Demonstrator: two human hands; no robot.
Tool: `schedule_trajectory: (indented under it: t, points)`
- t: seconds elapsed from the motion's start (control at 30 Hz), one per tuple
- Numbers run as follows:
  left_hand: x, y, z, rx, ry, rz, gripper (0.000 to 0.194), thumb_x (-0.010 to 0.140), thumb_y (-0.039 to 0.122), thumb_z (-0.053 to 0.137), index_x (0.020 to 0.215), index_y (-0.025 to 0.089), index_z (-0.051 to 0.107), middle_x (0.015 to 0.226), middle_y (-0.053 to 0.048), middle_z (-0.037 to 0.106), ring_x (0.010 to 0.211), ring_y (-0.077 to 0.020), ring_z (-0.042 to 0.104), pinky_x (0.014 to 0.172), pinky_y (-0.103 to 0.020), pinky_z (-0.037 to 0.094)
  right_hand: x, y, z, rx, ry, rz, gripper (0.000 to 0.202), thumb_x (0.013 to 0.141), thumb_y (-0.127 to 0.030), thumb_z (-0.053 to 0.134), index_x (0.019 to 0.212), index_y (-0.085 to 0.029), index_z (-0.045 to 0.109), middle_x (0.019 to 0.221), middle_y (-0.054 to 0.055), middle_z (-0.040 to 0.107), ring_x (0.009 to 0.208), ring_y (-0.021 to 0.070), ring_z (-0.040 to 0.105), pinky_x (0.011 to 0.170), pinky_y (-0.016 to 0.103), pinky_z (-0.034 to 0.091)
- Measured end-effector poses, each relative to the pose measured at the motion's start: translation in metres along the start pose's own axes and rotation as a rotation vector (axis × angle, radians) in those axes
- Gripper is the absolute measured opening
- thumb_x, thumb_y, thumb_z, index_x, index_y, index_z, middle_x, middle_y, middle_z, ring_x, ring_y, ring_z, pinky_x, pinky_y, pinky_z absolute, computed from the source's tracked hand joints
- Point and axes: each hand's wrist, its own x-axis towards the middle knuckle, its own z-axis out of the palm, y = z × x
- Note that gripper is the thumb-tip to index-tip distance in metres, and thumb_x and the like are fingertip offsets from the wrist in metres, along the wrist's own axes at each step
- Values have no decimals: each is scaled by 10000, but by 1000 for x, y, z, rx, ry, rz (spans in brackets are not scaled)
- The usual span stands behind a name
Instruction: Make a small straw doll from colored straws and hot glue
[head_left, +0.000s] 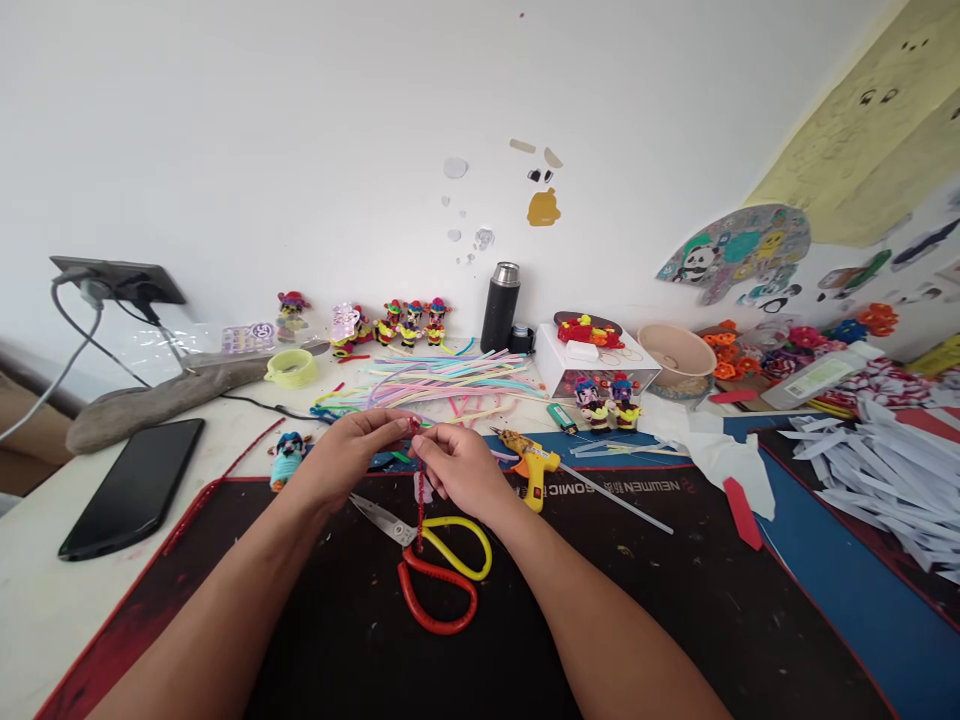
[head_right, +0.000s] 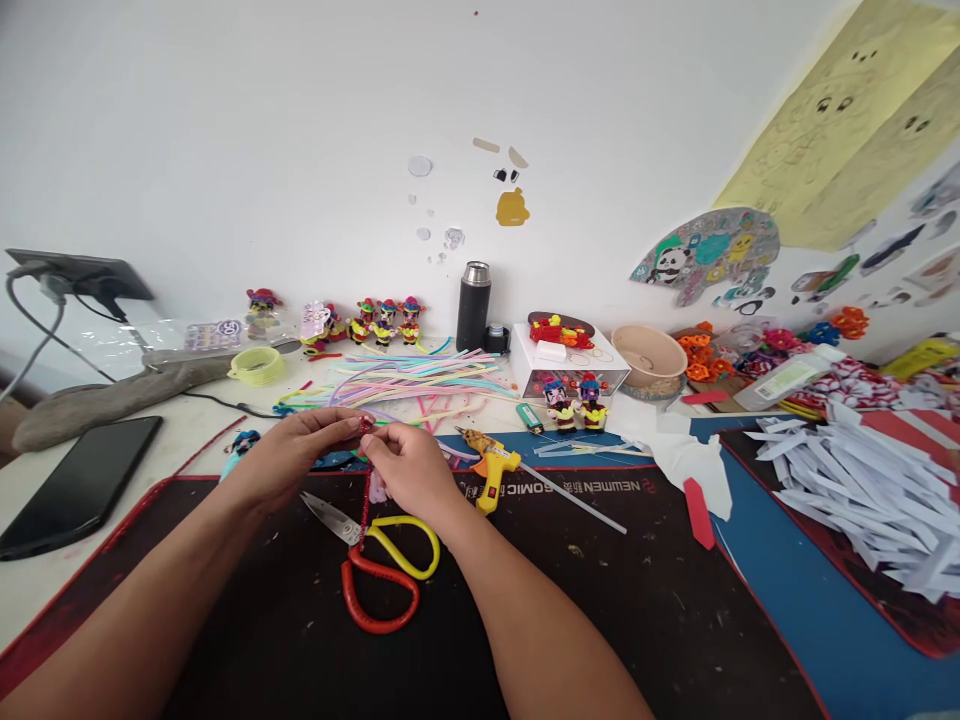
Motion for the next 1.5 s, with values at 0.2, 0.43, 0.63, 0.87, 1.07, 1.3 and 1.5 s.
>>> schedule_trajectory:
  t: [0.2, 0.43, 0.63, 0.87, 1.07, 1.3, 1.5]
  points:
    - [1, -2, -3, 64, 10, 27, 444, 616, 633, 882, 796, 231, 824, 890, -75, 806, 901, -280, 678, 869, -379, 500, 0, 0, 0, -32, 3, -1, 210, 1000, -339, 599, 866, -188, 657, 513, -79, 516, 402, 94, 445, 486, 233, 341]
    - [3, -7, -8, 130, -12, 36, 407, 698, 610, 824, 797, 215, 808, 845, -56, 780, 814, -238, 641, 779, -337, 468, 1, 5, -1, -141, 50, -25, 215, 997, -375, 612, 907, -193, 682, 557, -61, 550, 451, 106, 481, 508, 239, 348]
    - [4, -10, -12, 105, -29, 30, 341, 736, 542, 813, 767, 203, 802, 786, -49, 737, 741, -204, 602, 669, -295, 448, 3, 9, 0, -150, 71, -52, 211, 985, -389, 634, 965, -191, 704, 620, -42, 598, 481, 107, 498, 502, 235, 352]
    - [2, -5, -10, 83, -51, 26, 304, 716, 494, 832, 786, 198, 814, 753, -48, 726, 709, -199, 589, 652, -295, 425, 2, 9, 0, -62, 61, -59, 174, 964, -379, 655, 978, -207, 673, 587, -62, 557, 450, 109, 468, 472, 238, 331]
    - [1, -3, -9, -5, -55, -4, 265, 656, 431, 887, 769, 202, 817, 734, -38, 718, 708, -184, 576, 669, -292, 427, 2, 5, 1, 16, 48, -54, 144, 951, -346, 659, 927, -206, 636, 572, -72, 532, 438, 99, 443, 462, 231, 325]
    - [1, -2, -9, -110, -79, -52, 278, 634, 423, 913, 754, 190, 820, 762, -59, 721, 727, -188, 591, 688, -297, 463, 0, -2, 2, 87, 27, -51, 123, 948, -303, 642, 882, -203, 616, 551, -78, 538, 405, 88, 438, 443, 219, 332]
    - [0, -1, -9, -152, -63, -83, 360, 633, 383, 919, 924, 184, 844, 812, -68, 738, 746, -195, 623, 685, -293, 475, -1, -3, 2, 105, 11, -41, 115, 953, -292, 648, 890, -206, 605, 547, -81, 552, 392, 86, 447, 436, 216, 352]
